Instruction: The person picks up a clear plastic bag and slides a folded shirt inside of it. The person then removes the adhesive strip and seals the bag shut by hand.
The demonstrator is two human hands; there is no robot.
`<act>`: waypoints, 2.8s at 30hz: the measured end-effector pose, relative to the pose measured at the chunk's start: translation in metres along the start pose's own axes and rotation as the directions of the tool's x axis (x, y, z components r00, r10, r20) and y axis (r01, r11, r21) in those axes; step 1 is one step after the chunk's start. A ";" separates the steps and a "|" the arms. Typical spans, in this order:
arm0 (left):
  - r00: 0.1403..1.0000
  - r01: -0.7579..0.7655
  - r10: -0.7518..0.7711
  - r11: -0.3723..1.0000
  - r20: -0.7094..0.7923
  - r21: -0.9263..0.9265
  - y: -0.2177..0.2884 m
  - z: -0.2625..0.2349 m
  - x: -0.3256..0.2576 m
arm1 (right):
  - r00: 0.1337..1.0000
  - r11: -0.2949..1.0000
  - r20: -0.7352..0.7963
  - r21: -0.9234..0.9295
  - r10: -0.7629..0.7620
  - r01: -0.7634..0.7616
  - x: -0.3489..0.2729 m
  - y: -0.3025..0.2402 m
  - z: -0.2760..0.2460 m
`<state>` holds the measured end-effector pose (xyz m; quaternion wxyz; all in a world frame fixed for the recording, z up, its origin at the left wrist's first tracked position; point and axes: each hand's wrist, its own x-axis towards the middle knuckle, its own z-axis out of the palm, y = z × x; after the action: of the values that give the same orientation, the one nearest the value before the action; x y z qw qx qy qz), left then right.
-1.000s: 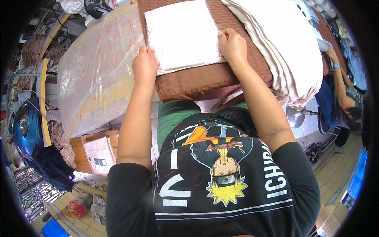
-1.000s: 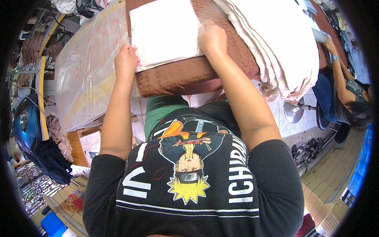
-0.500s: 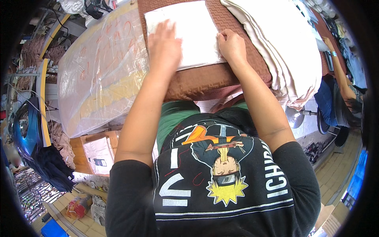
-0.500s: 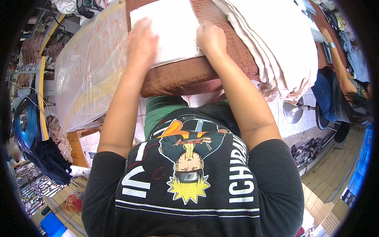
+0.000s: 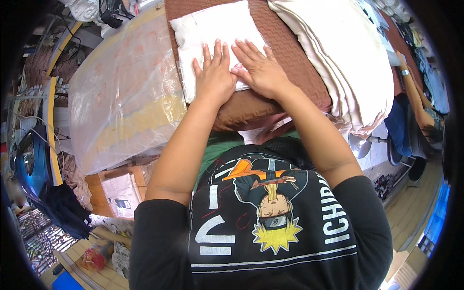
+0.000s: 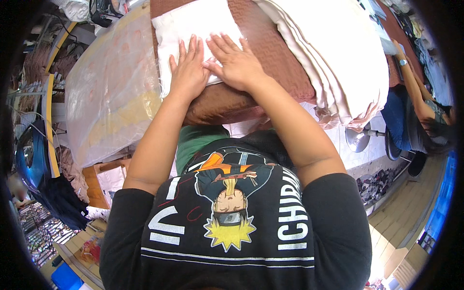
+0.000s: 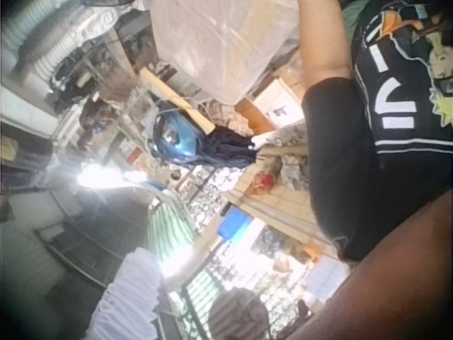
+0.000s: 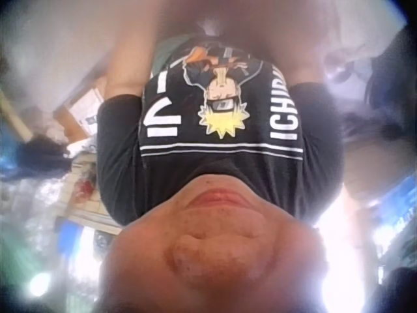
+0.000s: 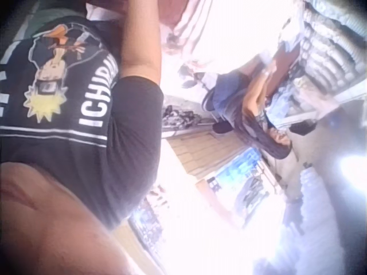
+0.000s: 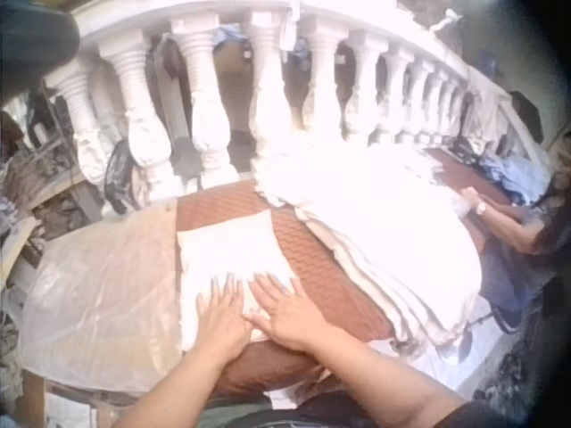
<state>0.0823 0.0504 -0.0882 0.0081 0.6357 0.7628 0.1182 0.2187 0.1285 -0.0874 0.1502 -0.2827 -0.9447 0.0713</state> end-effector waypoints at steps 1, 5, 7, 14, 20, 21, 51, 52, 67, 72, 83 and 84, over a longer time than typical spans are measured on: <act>0.997 0.077 -0.077 0.997 0.013 -0.003 -0.003 -0.001 -0.003 | 1.000 0.999 0.020 -0.046 -0.001 0.002 -0.002 0.004 -0.002; 0.920 0.372 -0.372 0.928 0.121 0.020 -0.010 -0.027 -0.007 | 0.981 0.984 0.114 -0.104 0.158 -0.146 -0.002 0.025 -0.011; 0.847 0.502 -0.509 0.861 0.153 0.086 -0.030 -0.039 0.001 | 0.948 0.949 0.092 -0.111 0.305 -0.295 0.005 0.037 -0.024; 0.963 0.233 -0.232 0.972 -0.134 -0.006 -0.033 -0.018 0.071 | 0.988 0.990 -0.156 -0.135 0.007 -0.028 0.101 0.004 0.005; 0.947 0.228 -0.238 0.971 -0.217 -0.072 -0.031 -0.001 0.067 | 0.988 0.998 -0.143 -0.002 0.054 -0.055 0.097 0.005 0.024; 0.949 0.230 -0.240 0.970 -0.206 -0.073 -0.031 -0.001 0.067 | 0.988 0.999 -0.147 0.003 0.052 -0.052 0.098 0.006 0.024; 0.972 0.143 -0.165 0.980 -0.165 -0.141 -0.042 -0.010 0.072 | 0.993 1.000 -0.115 0.008 -0.022 0.023 0.098 0.022 0.024; 0.967 0.136 -0.160 0.982 -0.196 -0.131 -0.041 -0.002 0.066 | 0.988 0.999 -0.155 -0.031 -0.022 0.017 0.095 0.020 0.029; 0.964 0.163 -0.158 0.987 -0.214 0.006 -0.039 0.006 0.065 | 0.989 0.999 -0.147 -0.042 -0.009 0.003 0.094 0.019 0.032; 0.960 0.159 -0.143 0.986 -0.241 0.046 -0.037 0.006 0.064 | 0.991 0.999 -0.135 -0.053 -0.004 -0.003 0.094 0.019 0.031; 0.976 0.216 -0.204 0.950 0.073 -0.228 -0.054 -0.025 0.080 | 0.987 0.901 0.154 0.423 0.035 -0.098 0.113 0.044 0.007; 0.977 0.213 -0.202 0.948 0.070 -0.238 -0.054 -0.043 0.083 | 0.986 0.939 0.142 0.320 0.082 -0.125 0.117 0.040 -0.008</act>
<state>0.0071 0.1153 -0.0454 0.1157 0.5488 0.8045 0.1954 0.1492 0.2273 -0.0605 0.1312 -0.2980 -0.9110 0.2531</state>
